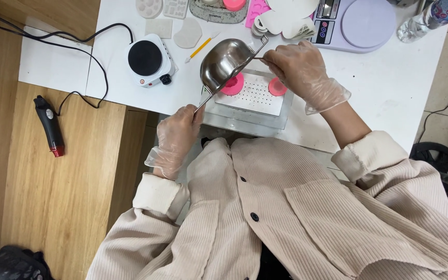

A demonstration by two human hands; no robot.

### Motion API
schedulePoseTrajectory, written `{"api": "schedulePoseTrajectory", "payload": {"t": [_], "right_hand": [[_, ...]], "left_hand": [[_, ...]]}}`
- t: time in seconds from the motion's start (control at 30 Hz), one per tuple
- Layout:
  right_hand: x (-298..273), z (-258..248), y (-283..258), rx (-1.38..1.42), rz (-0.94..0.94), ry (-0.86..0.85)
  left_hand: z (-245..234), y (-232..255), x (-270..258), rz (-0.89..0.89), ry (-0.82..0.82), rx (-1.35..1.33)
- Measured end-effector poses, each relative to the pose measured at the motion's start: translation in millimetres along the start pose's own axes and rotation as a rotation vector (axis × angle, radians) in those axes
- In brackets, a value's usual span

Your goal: Crafting decorative candles by pouring melted wax into silicone molds and using a heat gun for finishing.

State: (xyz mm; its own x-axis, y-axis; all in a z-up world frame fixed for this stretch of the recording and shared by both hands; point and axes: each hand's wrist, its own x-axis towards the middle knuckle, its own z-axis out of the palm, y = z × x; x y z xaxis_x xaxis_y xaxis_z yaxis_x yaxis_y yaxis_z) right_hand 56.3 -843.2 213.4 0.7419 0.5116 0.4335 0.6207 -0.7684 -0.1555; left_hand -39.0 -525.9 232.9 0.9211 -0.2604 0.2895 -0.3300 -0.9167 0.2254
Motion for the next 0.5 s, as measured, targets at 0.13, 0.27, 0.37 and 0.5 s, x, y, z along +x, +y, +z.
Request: {"api": "schedulePoseTrajectory", "payload": {"t": [0.13, 0.27, 0.37, 0.5], "right_hand": [[-2.3, -1.9, 0.0, 0.057, 0.002, -0.048], [-7.3, -4.2, 0.4, 0.133, 0.001, -0.132], [-10.4, -6.4, 3.1, 0.184, -0.028, -0.165], [-7.9, -4.3, 0.6, 0.165, -0.05, -0.112]], "left_hand": [[1.1, -1.2, -1.3, -0.018, -0.022, 0.004], [6.7, -4.3, -2.5, -0.037, -0.035, -0.003], [7.5, -3.6, -3.0, -0.046, -0.044, -0.004], [10.3, -2.1, -2.8, -0.058, -0.038, -0.006]]}}
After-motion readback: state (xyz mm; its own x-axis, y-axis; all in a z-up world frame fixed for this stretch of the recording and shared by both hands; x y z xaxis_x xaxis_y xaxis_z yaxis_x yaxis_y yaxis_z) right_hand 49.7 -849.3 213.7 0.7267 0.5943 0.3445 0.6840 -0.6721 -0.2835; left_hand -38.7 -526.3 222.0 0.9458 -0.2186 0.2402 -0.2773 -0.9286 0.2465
